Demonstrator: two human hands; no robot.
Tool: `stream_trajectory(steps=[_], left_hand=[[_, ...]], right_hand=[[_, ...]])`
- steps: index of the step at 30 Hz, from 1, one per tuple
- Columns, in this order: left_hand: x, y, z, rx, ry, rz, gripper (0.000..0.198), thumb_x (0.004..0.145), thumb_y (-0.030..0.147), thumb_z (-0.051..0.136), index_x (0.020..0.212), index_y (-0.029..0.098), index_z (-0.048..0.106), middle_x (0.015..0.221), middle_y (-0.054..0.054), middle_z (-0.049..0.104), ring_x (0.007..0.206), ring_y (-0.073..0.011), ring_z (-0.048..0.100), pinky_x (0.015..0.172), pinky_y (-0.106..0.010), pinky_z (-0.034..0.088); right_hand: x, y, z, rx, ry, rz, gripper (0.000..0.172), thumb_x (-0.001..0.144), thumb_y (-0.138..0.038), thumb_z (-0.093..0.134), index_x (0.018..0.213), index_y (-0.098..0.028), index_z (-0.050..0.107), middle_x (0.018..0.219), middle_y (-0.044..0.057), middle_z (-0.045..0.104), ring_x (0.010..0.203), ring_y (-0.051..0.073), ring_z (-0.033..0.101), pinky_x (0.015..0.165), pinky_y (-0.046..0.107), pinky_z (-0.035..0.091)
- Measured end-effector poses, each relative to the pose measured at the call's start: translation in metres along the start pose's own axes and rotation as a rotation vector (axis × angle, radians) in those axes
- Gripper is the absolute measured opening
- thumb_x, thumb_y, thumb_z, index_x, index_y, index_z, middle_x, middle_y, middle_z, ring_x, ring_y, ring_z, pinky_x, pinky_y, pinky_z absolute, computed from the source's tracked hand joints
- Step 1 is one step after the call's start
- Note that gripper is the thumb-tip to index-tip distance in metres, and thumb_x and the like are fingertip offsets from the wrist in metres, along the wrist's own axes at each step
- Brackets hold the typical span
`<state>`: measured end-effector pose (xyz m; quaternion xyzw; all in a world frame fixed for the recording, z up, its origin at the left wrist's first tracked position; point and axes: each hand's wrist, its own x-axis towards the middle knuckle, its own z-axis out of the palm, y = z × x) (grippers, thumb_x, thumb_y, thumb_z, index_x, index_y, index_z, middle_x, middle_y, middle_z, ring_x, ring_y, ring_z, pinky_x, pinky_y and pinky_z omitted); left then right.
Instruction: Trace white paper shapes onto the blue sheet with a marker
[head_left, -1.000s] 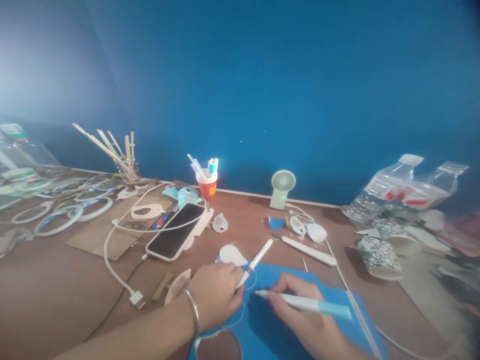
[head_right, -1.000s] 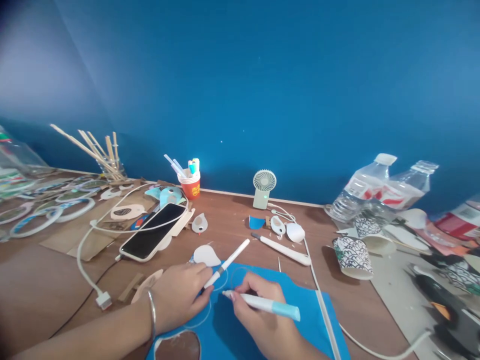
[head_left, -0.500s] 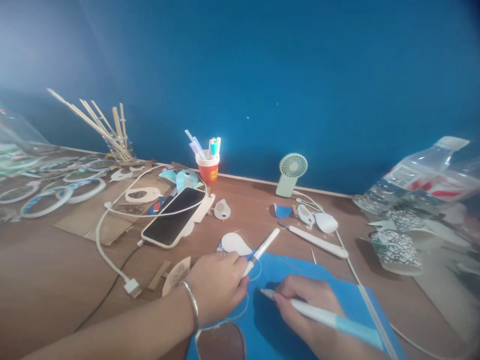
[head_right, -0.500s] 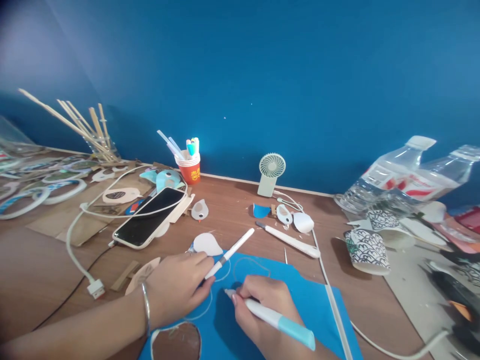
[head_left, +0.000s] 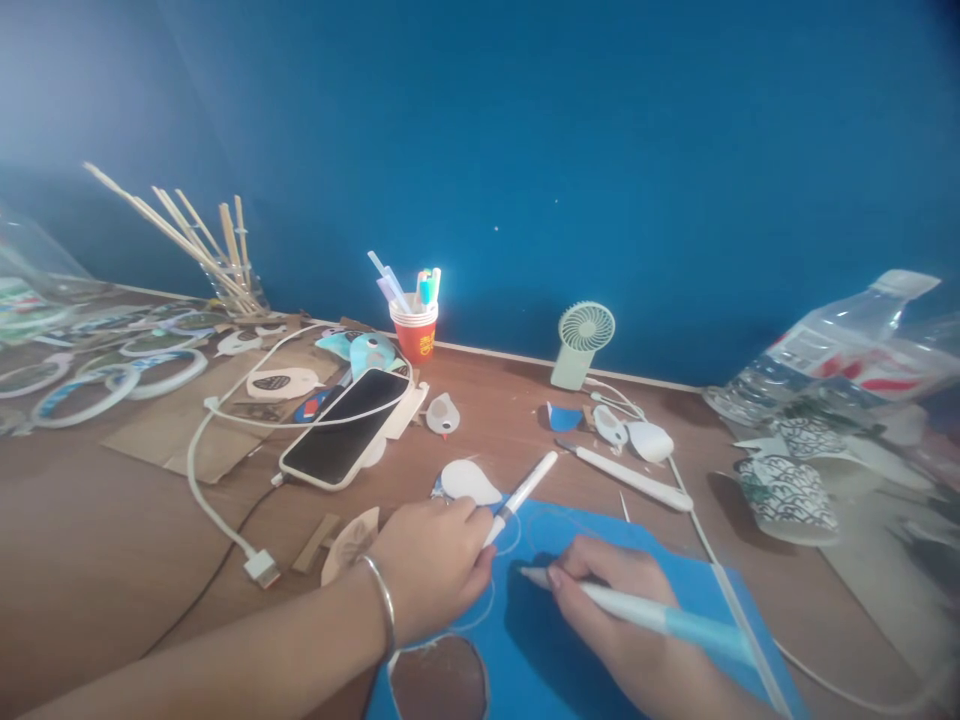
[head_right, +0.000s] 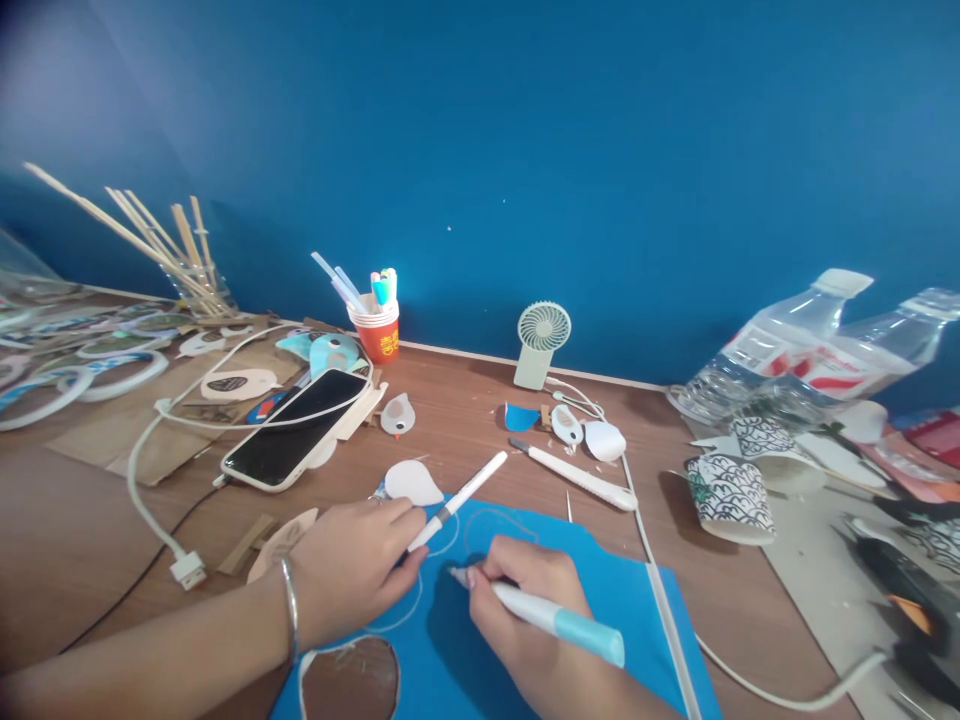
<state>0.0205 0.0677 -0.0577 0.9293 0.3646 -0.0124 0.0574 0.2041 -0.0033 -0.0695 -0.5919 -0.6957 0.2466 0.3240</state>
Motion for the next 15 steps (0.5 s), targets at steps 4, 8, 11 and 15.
stream_trajectory(steps=[4,8,11,15], left_hand=[[0.000,0.000,0.000,-0.008,-0.003,-0.001,0.017,0.082,0.031,0.035,0.079,0.021,0.048,0.075,-0.002,0.055,0.066,-0.0206,0.054,0.052,-0.031,0.036],[0.001,0.002,-0.002,-0.013,-0.016,-0.012,0.017,0.082,0.030,0.036,0.080,0.020,0.050,0.076,-0.003,0.056,0.067,-0.0202,0.054,0.054,-0.030,0.038],[0.001,0.003,-0.008,-0.014,-0.050,-0.011,0.018,0.082,0.029,0.035,0.081,0.019,0.051,0.077,-0.003,0.057,0.068,-0.0207,0.055,0.055,-0.031,0.039],[0.001,0.005,-0.015,-0.010,-0.081,-0.009,0.019,0.082,0.027,0.035,0.083,0.019,0.052,0.079,-0.003,0.057,0.070,-0.0219,0.056,0.056,-0.032,0.041]], right_hand=[[0.001,-0.001,0.001,-0.005,-0.028,-0.007,0.028,0.077,-0.028,0.047,0.051,-0.018,0.041,0.046,-0.004,0.046,0.043,0.007,0.042,0.042,0.017,0.031],[0.002,-0.001,0.002,-0.060,-0.020,-0.039,0.028,0.078,-0.027,0.046,0.052,-0.018,0.044,0.047,-0.004,0.048,0.043,0.008,0.043,0.042,0.017,0.032],[0.003,-0.002,0.002,-0.102,0.021,-0.049,0.028,0.078,-0.026,0.045,0.051,-0.018,0.043,0.046,-0.004,0.046,0.042,0.007,0.042,0.043,0.017,0.032],[0.002,-0.005,0.001,-0.107,-0.001,-0.091,0.029,0.078,-0.025,0.044,0.050,-0.017,0.042,0.046,-0.004,0.047,0.042,0.007,0.043,0.043,0.017,0.032]])
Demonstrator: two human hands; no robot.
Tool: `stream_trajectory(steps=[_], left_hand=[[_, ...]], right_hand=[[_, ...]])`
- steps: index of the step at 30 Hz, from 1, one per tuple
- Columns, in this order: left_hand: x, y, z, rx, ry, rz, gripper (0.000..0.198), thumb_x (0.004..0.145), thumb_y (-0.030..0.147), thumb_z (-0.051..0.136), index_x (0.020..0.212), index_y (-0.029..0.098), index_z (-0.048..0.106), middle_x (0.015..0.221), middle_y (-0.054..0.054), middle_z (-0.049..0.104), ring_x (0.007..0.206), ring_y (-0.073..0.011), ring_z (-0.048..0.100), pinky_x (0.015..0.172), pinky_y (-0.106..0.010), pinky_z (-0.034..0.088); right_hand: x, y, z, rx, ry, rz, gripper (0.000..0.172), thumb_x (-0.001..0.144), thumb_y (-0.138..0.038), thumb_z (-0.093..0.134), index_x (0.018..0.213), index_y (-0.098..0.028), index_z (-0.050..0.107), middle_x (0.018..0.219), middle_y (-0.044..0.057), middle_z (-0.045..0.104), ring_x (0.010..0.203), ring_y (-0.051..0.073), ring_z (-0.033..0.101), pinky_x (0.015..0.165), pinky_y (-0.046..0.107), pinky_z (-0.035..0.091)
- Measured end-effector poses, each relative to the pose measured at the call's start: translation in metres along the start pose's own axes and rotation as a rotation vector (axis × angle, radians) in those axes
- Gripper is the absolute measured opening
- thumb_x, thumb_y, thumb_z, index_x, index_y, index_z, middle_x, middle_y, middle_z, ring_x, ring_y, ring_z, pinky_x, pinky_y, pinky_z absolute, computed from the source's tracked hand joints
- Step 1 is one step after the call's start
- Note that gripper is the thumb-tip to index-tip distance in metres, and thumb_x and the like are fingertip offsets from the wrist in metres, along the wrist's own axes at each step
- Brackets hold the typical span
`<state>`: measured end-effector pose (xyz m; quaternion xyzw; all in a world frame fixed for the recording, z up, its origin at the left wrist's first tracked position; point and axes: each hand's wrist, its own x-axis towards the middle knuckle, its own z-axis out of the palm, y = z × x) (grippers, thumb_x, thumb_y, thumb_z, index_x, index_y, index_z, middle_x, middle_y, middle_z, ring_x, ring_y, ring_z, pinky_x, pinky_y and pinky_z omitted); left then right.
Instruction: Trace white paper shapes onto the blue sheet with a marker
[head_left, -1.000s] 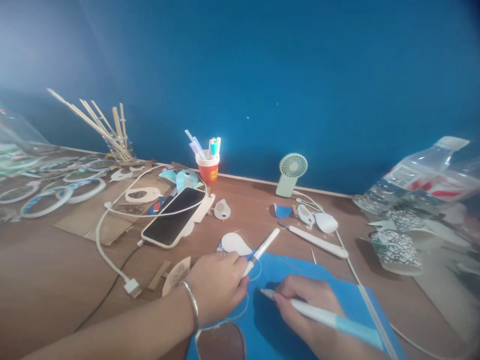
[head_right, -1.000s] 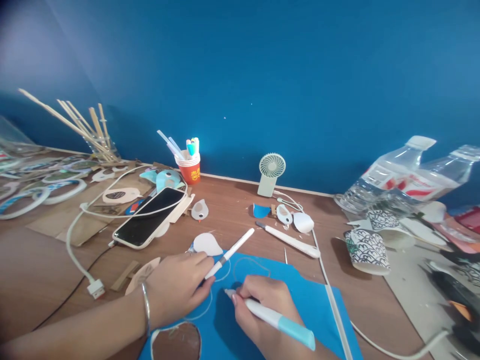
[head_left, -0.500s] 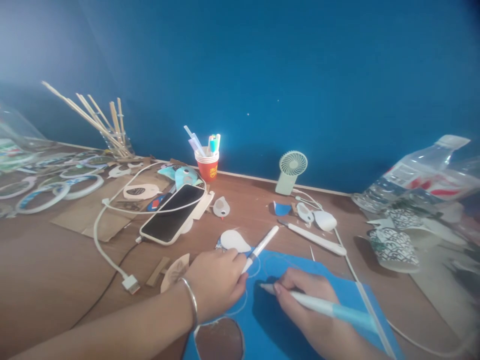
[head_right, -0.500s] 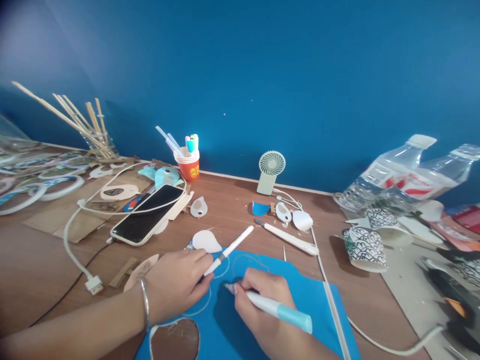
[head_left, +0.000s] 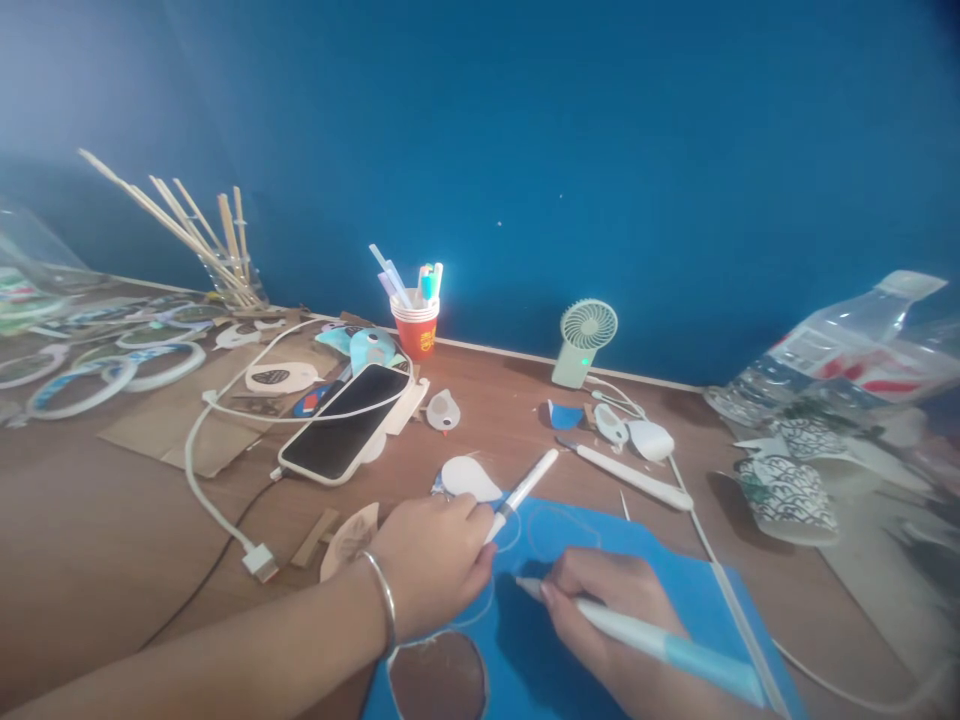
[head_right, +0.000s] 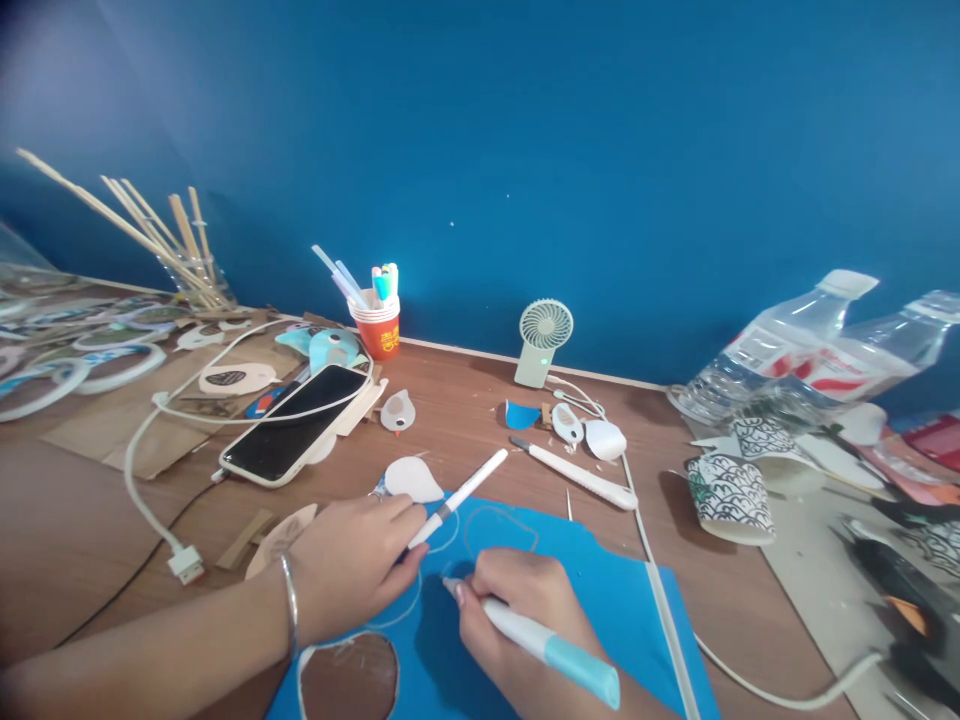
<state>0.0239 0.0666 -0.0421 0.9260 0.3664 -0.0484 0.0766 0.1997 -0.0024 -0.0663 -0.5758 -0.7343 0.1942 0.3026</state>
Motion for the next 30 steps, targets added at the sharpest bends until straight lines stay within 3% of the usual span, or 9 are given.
stream_trajectory(steps=[13,21,25,30], left_hand=[[0.000,-0.003,0.011,0.017,0.077,0.018,0.017,0.083,0.029,0.034,0.080,0.021,0.049,0.076,-0.002,0.056,0.067,-0.0223,0.055,0.056,-0.035,0.042],[0.000,-0.002,0.006,0.006,0.044,0.005,0.019,0.083,0.029,0.034,0.080,0.020,0.051,0.077,-0.002,0.056,0.068,-0.0225,0.056,0.056,-0.035,0.043],[-0.001,-0.001,0.003,-0.017,0.015,0.005,0.020,0.083,0.030,0.034,0.082,0.020,0.051,0.078,-0.003,0.057,0.069,-0.0226,0.056,0.055,-0.034,0.042],[0.000,-0.001,0.002,-0.036,0.008,-0.005,0.019,0.083,0.029,0.035,0.082,0.020,0.051,0.079,-0.003,0.057,0.071,-0.0227,0.056,0.056,-0.033,0.042]], right_hand=[[-0.002,0.000,0.000,0.003,0.005,0.025,0.029,0.079,-0.026,0.044,0.050,-0.017,0.044,0.047,-0.003,0.047,0.043,0.008,0.044,0.044,0.018,0.033],[-0.009,-0.001,-0.005,0.325,0.061,0.260,0.027,0.083,-0.034,0.038,0.064,-0.019,0.049,0.048,-0.003,0.053,0.040,0.010,0.050,0.039,0.017,0.039],[-0.007,-0.006,-0.009,0.148,0.072,0.111,0.003,0.072,-0.021,0.052,0.071,-0.019,0.054,0.060,-0.001,0.059,0.050,0.011,0.055,0.047,0.018,0.043],[-0.008,-0.003,-0.006,0.114,0.093,-0.002,0.010,0.077,-0.020,0.051,0.068,-0.019,0.056,0.062,-0.001,0.060,0.055,0.011,0.057,0.054,0.019,0.044]])
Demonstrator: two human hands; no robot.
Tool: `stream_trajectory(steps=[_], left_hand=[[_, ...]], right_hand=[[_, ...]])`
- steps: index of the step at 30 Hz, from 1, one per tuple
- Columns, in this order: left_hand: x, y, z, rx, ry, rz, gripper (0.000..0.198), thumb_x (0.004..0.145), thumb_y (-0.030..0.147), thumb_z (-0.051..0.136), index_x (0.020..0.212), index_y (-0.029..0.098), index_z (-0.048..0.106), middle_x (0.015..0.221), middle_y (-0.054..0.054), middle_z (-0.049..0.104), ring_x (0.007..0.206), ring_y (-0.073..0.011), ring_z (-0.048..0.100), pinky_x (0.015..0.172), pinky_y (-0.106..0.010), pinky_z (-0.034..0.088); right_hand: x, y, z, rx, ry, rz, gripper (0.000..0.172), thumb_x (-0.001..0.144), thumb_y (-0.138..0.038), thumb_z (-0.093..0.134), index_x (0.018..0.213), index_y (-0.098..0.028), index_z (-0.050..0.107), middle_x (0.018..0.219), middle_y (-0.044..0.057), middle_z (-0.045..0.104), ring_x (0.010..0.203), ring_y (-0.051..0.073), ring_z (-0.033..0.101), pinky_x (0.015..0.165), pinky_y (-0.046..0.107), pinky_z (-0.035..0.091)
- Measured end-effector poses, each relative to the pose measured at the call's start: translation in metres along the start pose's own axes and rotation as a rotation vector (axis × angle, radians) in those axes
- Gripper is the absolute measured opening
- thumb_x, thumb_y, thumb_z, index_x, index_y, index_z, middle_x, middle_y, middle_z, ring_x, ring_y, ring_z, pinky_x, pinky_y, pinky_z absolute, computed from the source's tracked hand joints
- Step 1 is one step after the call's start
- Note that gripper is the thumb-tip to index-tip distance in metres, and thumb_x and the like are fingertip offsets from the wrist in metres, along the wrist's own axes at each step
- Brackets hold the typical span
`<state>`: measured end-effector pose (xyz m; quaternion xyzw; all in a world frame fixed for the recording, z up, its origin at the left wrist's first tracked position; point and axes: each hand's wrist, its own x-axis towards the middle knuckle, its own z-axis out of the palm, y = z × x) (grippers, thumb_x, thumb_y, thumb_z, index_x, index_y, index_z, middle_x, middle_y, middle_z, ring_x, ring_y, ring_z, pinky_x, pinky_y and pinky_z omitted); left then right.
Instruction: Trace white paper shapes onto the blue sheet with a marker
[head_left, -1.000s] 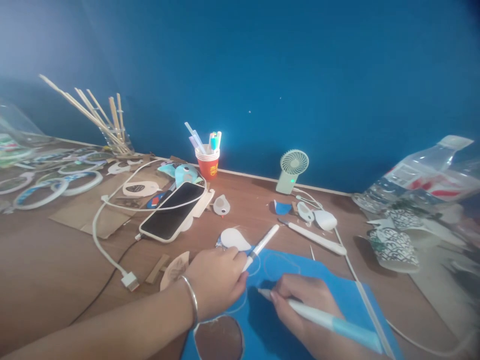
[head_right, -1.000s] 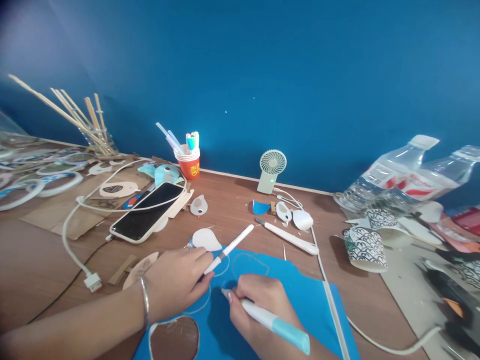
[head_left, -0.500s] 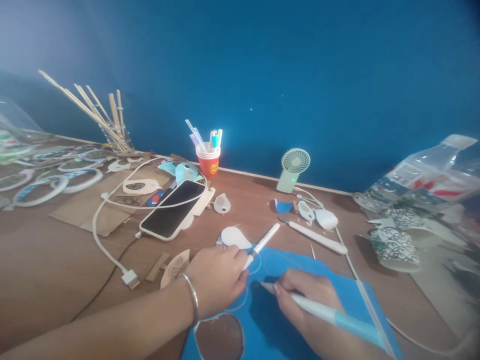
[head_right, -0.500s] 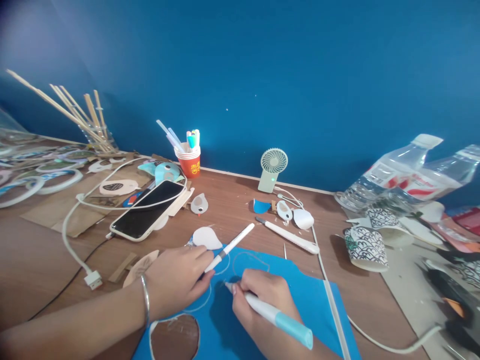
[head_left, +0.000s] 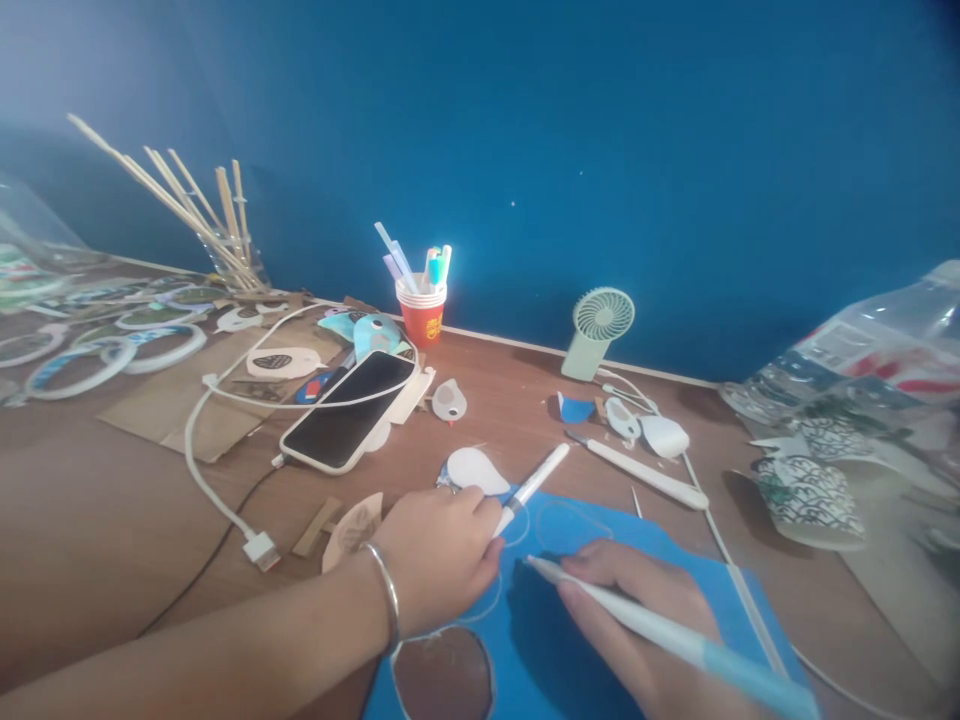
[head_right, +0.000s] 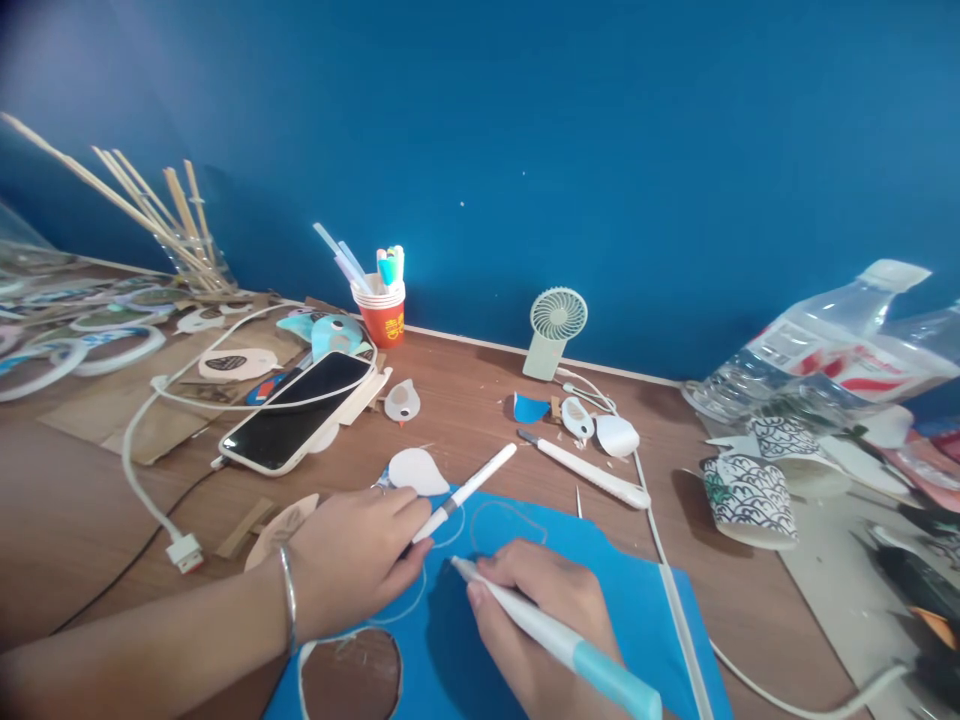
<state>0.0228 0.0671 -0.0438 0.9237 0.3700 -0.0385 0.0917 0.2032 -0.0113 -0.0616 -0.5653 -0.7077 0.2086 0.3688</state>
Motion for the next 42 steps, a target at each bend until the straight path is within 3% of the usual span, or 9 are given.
stream_trajectory(steps=[6,13,16,34,38,42], left_hand=[[-0.001,-0.001,0.001,0.003,-0.008,0.013,0.019,0.083,0.029,0.034,0.083,0.020,0.051,0.080,-0.003,0.057,0.070,-0.0226,0.056,0.056,-0.033,0.041],[-0.001,-0.001,-0.001,-0.004,-0.001,0.005,0.020,0.083,0.030,0.034,0.084,0.020,0.052,0.080,-0.004,0.057,0.072,-0.0220,0.055,0.057,-0.033,0.041],[-0.001,0.000,-0.002,-0.003,0.001,0.004,0.020,0.083,0.029,0.034,0.083,0.020,0.052,0.080,-0.003,0.057,0.071,-0.0219,0.056,0.057,-0.033,0.041],[0.000,0.000,-0.001,0.010,-0.007,0.012,0.018,0.083,0.028,0.035,0.082,0.019,0.051,0.079,-0.003,0.057,0.071,-0.0228,0.056,0.057,-0.035,0.043],[0.000,0.000,-0.002,0.011,-0.017,0.008,0.020,0.083,0.028,0.035,0.082,0.019,0.052,0.078,-0.003,0.057,0.070,-0.0232,0.056,0.055,-0.034,0.043],[0.000,0.001,-0.002,0.005,-0.010,0.002,0.021,0.083,0.029,0.035,0.085,0.019,0.053,0.079,-0.004,0.057,0.072,-0.0232,0.056,0.056,-0.034,0.042]], right_hand=[[-0.005,0.010,0.007,-0.037,-0.057,-0.057,0.017,0.079,-0.022,0.049,0.063,-0.018,0.054,0.057,-0.001,0.055,0.051,0.010,0.053,0.050,0.019,0.040],[-0.003,0.006,0.005,-0.082,-0.049,-0.059,0.019,0.079,-0.022,0.048,0.061,-0.019,0.053,0.055,-0.002,0.054,0.049,0.009,0.052,0.049,0.019,0.039],[-0.002,0.004,0.003,-0.111,-0.104,-0.066,0.020,0.079,-0.023,0.047,0.060,-0.019,0.053,0.054,-0.002,0.053,0.048,0.009,0.051,0.047,0.019,0.038],[0.002,-0.001,0.000,-0.026,-0.118,0.060,0.025,0.077,-0.025,0.047,0.054,-0.018,0.048,0.050,-0.002,0.049,0.046,0.009,0.046,0.046,0.020,0.035],[0.004,0.002,-0.003,0.174,-0.079,0.271,0.022,0.075,-0.028,0.050,0.057,-0.018,0.051,0.048,-0.002,0.051,0.044,0.010,0.047,0.042,0.019,0.036],[0.010,0.005,-0.003,0.470,-0.115,0.469,0.019,0.076,-0.032,0.050,0.080,-0.017,0.061,0.065,0.002,0.063,0.056,0.014,0.058,0.051,0.022,0.046]])
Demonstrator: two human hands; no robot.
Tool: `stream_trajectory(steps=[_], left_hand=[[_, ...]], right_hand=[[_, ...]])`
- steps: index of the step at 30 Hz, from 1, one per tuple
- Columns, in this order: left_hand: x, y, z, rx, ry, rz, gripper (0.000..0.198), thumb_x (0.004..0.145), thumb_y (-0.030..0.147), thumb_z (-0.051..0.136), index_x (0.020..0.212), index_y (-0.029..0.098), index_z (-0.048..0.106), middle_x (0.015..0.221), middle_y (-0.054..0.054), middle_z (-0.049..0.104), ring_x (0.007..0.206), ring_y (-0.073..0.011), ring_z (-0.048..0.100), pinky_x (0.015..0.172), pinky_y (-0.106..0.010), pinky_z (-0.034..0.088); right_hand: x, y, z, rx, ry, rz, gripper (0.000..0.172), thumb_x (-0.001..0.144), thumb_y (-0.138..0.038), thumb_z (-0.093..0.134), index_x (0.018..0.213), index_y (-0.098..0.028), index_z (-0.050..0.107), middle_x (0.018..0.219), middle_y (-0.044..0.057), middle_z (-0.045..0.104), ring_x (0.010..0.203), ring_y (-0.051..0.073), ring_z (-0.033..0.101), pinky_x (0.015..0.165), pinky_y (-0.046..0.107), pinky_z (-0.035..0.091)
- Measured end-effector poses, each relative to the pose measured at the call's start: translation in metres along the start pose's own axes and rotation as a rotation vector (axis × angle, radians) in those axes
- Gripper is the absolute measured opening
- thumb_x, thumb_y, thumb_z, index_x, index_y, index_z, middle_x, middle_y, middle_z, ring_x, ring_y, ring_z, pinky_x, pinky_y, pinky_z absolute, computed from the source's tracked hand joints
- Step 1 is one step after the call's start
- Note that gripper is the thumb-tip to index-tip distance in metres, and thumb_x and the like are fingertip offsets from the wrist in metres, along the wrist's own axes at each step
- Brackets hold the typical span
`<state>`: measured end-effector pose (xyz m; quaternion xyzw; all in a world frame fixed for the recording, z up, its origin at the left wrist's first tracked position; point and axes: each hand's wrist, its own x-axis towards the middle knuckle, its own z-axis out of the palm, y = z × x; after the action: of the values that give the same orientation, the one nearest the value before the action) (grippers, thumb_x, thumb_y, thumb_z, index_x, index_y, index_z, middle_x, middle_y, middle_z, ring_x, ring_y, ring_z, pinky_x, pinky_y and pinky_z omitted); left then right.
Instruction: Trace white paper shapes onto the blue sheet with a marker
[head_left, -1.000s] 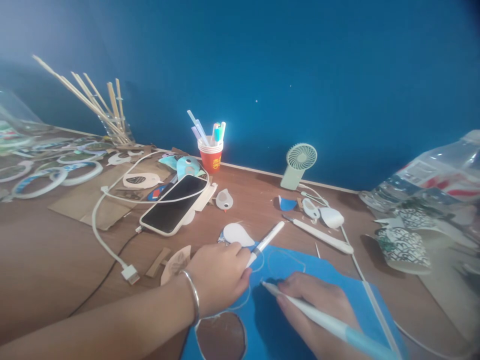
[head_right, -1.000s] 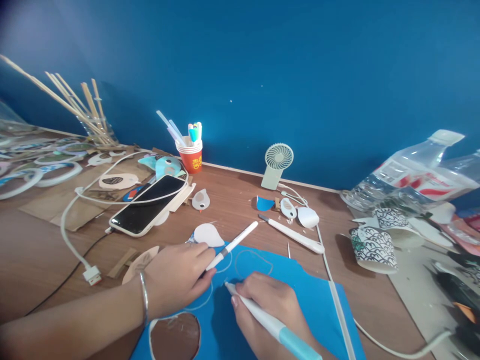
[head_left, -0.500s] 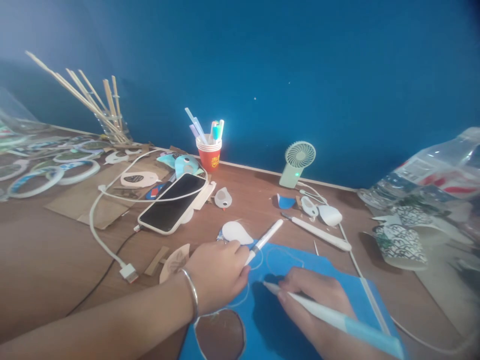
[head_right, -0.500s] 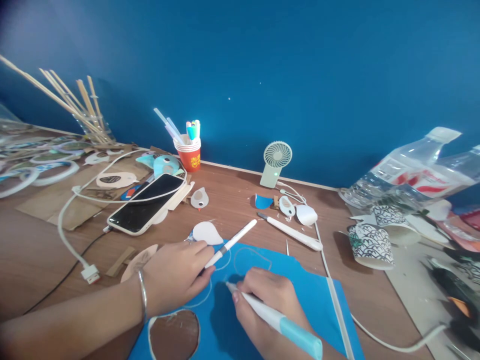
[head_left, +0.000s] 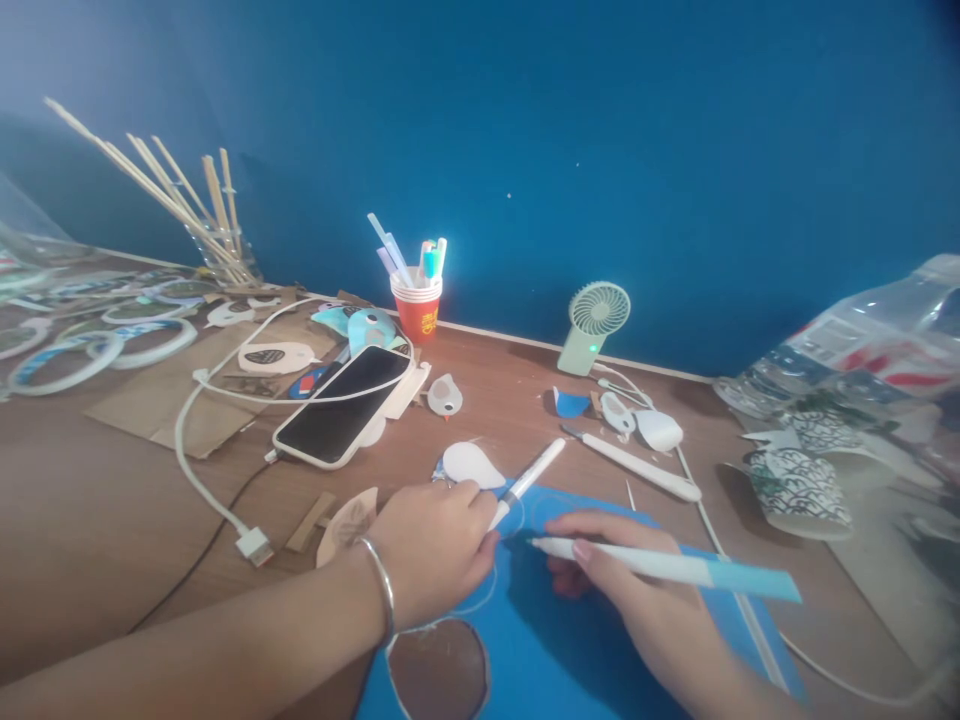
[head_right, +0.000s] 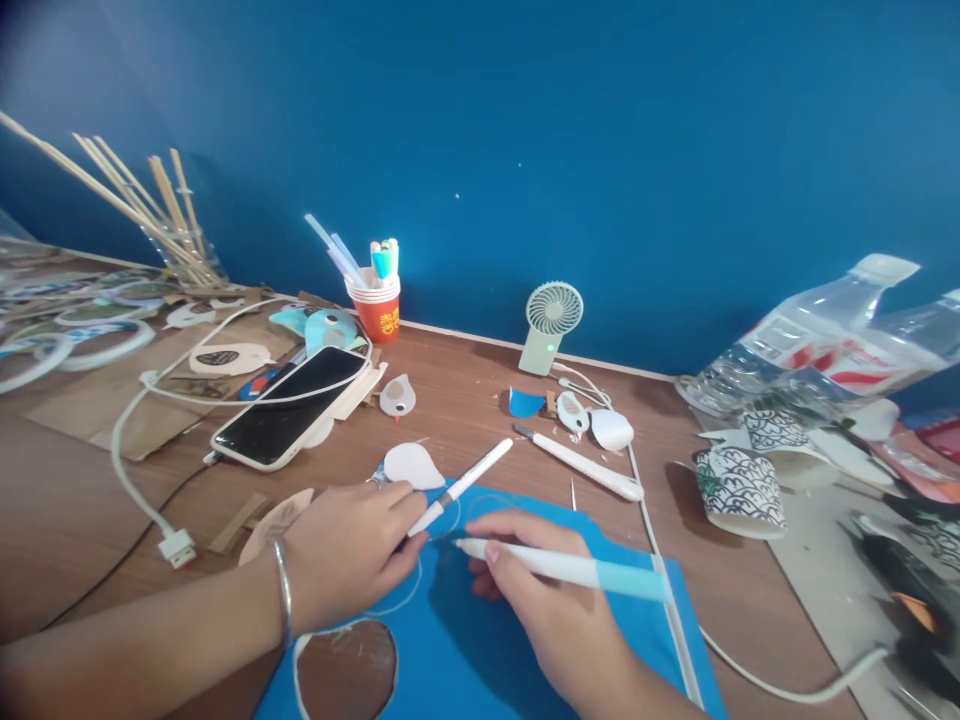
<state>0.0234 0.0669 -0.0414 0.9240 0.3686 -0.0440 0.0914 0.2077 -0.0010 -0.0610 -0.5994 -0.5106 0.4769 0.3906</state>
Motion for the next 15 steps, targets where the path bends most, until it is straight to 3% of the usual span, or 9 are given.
stream_trajectory(steps=[3,6,15], left_hand=[[0.0004,0.0002,0.0017,-0.011,0.007,0.002,0.021,0.083,0.029,0.035,0.083,0.019,0.053,0.079,-0.004,0.057,0.071,-0.0225,0.056,0.058,-0.034,0.042],[0.0011,0.0003,0.0043,-0.019,0.013,-0.002,0.021,0.083,0.029,0.035,0.082,0.018,0.053,0.079,-0.004,0.057,0.071,-0.0217,0.056,0.059,-0.033,0.042],[0.0017,0.0014,0.0041,-0.035,0.024,-0.021,0.019,0.081,0.028,0.037,0.083,0.018,0.053,0.079,-0.004,0.057,0.071,-0.0214,0.056,0.058,-0.032,0.042]], right_hand=[[0.0057,-0.0024,0.0041,-0.149,0.023,0.018,0.014,0.071,-0.030,0.057,0.066,-0.017,0.057,0.056,-0.001,0.059,0.051,0.011,0.053,0.045,0.019,0.041],[0.0091,-0.0047,0.0088,-0.349,0.072,-0.014,0.024,0.071,-0.029,0.056,0.053,-0.018,0.045,0.044,-0.005,0.048,0.040,0.008,0.042,0.038,0.017,0.031],[0.0093,-0.0002,0.0101,-0.531,0.071,-0.141,0.029,0.075,-0.028,0.052,0.050,-0.019,0.039,0.043,-0.006,0.043,0.042,0.007,0.037,0.038,0.018,0.029]])
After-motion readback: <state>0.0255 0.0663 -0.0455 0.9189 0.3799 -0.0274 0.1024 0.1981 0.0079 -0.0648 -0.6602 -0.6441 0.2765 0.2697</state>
